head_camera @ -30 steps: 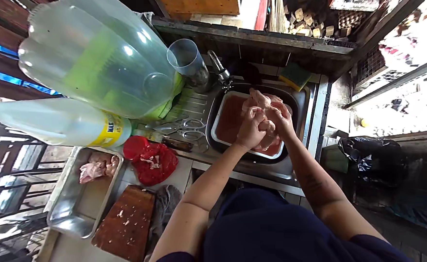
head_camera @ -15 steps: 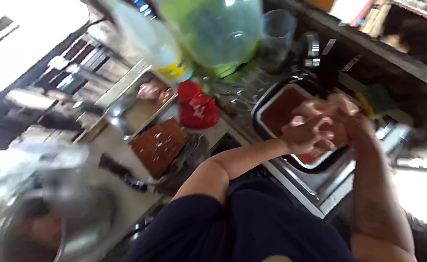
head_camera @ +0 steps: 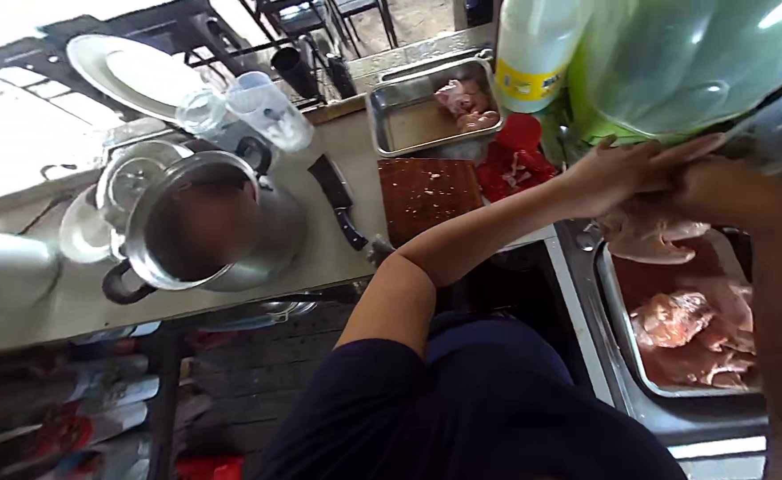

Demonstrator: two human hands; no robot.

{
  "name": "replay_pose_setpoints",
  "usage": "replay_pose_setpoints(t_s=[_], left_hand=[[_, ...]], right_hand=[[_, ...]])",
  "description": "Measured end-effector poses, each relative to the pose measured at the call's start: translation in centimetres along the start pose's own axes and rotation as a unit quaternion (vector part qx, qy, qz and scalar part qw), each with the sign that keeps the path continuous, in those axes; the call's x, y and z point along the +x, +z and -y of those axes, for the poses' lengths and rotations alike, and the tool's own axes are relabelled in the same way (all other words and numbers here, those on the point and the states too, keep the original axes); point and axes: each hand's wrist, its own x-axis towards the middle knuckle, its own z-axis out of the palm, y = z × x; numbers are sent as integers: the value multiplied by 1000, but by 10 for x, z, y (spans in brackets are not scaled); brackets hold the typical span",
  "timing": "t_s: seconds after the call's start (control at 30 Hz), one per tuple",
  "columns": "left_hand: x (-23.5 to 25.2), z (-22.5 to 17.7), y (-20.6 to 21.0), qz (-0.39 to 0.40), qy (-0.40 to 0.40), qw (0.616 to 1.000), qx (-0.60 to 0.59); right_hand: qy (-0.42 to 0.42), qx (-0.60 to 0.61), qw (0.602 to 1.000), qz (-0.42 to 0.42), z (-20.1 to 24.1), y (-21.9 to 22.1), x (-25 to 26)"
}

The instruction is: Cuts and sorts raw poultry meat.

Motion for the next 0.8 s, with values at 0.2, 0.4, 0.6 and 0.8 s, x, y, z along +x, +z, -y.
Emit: replay_pose_setpoints(t_s=[0.2,0.4,0.6,0.8], left_hand=[[-83,91,-34,-42,-231,969,-76],[-159,152,-9,-10,-413,904,-110],[-197,137,9,-101,-438,867,-214],[-188,145,15,-36,-446,889,-100]], right_hand=[[-88,-143,975,146,149,-3,114],[-104,-192,966,141,251,46,149],[-145,-115,982,46,348,86,142],[-141,-162,951,221,446,202,162]])
